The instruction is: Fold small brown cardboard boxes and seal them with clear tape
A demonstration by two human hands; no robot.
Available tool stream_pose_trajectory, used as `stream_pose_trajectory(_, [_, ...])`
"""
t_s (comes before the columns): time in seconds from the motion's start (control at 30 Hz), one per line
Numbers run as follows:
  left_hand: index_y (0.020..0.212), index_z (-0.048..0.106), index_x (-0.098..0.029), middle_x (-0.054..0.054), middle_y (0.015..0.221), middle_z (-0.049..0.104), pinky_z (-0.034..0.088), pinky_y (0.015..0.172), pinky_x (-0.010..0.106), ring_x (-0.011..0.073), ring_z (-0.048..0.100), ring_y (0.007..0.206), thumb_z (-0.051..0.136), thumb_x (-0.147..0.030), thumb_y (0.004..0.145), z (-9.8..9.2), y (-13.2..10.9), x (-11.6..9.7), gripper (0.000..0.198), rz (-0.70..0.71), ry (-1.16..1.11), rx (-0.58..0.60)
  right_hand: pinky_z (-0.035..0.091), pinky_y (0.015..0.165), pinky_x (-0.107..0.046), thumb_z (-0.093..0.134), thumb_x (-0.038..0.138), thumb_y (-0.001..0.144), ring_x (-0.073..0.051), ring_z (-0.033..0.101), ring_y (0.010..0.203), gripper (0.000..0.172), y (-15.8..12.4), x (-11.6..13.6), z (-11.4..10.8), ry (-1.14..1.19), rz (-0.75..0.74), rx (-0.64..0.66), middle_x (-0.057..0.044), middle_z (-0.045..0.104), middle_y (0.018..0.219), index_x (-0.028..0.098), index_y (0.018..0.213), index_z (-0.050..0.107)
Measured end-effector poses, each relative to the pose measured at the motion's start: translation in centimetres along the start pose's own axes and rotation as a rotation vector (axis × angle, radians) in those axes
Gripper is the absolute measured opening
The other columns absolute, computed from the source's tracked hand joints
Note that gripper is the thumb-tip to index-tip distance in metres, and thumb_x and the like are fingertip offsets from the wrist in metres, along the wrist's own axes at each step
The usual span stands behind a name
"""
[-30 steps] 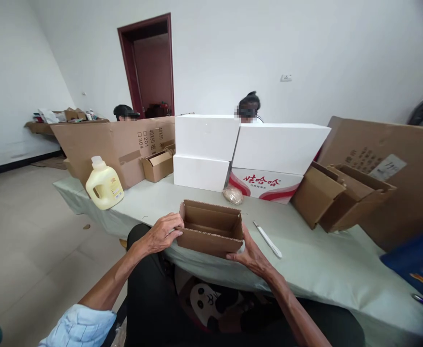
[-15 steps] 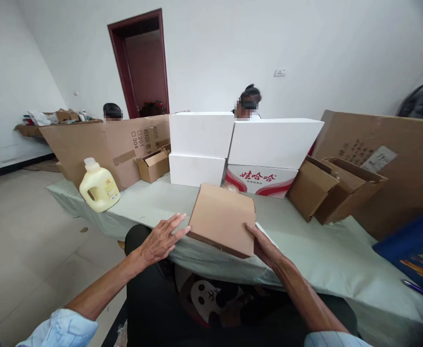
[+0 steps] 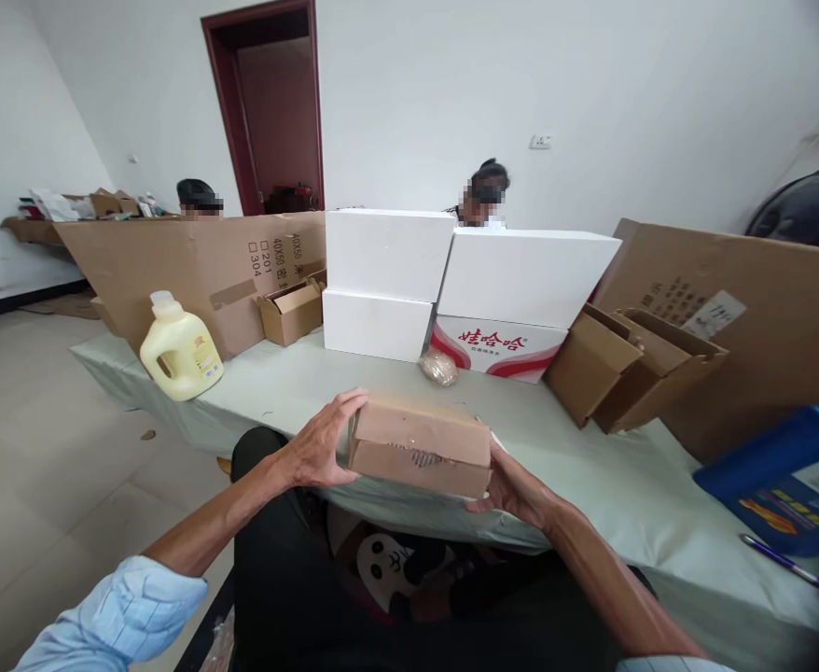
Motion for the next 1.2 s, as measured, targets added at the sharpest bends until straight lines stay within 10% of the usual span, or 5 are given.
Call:
stream_pose_trajectory(0.3, [0.159, 0.042, -0.027, 0.015, 0.156, 0.05, 0.059, 0.108, 0.047, 0.0363, 0.054, 0.144, 0.093, -0.025, 0.068, -0.5, -0.8, 2.2, 0.104, -0.261, -0.277, -0.008, 0.06, 0.084, -0.045, 0.045, 0.101, 0.083, -0.031, 0.075, 0.093, 0.09, 0.4, 1.4, -1.8, -0.339, -0.099, -0.195, -0.017, 0.079, 0.11, 0.02, 0.103, 0.078])
stream_pose_trajectory(0.47, [0.156, 0.046, -0.028, 0.017, 0.161, 0.044, 0.056, 0.112, 0.051, 0.0392, 0.046, 0.151, 0.09, -0.027, 0.073, -0.6, -1.0, 2.4, 0.094, -0.244, -0.268, -0.009, 0.054, 0.1, -0.048, 0.048, 0.073, 0.101, -0.036, 0.069, 0.115, 0.058, 0.3, 2.8, -5.0, -0.871, -0.364, -0.592, -0.016, 0.076, 0.121, 0.022, 0.11, 0.076])
stream_pose_trajectory(0.63, [0.162, 0.034, -0.029, 0.017, 0.163, 0.043, 0.051, 0.117, 0.054, 0.0399, 0.047, 0.15, 0.092, -0.026, 0.068, -0.5, -1.5, 1.4, 0.11, -0.253, -0.285, -0.071, 0.053, 0.095, -0.044, 0.056, 0.044, 0.106, -0.035, 0.065, 0.121, 0.034, 2.1, 0.3, -8.7, -1.497, -0.077, -0.829, -0.019, 0.069, 0.128, 0.017, 0.121, 0.071])
stream_pose_trajectory(0.97, [0.137, 0.044, -0.027, 0.021, 0.163, 0.039, 0.045, 0.121, 0.059, 0.0416, 0.045, 0.153, 0.095, -0.021, 0.066, -0.5, -2.1, -0.3, 0.087, -0.209, -0.25, -0.075, 0.049, 0.083, -0.034, 0.049, 0.025, 0.108, -0.027, 0.071, 0.105, 0.022, 3.6, -1.3, -11.1, -1.428, -0.071, -0.891, -0.015, 0.074, 0.109, 0.018, 0.104, 0.069])
stream_pose_trajectory(1.2, [0.142, 0.043, -0.026, 0.022, 0.166, 0.038, 0.047, 0.12, 0.059, 0.0419, 0.045, 0.153, 0.095, -0.023, 0.067, -0.5, -2.3, -0.1, 0.091, -0.245, -0.244, -0.068, 0.057, 0.087, -0.042, 0.05, 0.029, 0.098, -0.028, 0.069, 0.097, 0.024, 1.6, 2.0, -10.0, -1.269, -0.444, -0.963, -0.014, 0.074, 0.101, 0.019, 0.099, 0.071])
Point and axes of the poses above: each hand's wrist, its own y-axis towards the middle knuckle, its own z-axis out of the palm, x = y × z, the point moved 6 cm from there along y, towards the middle knuckle
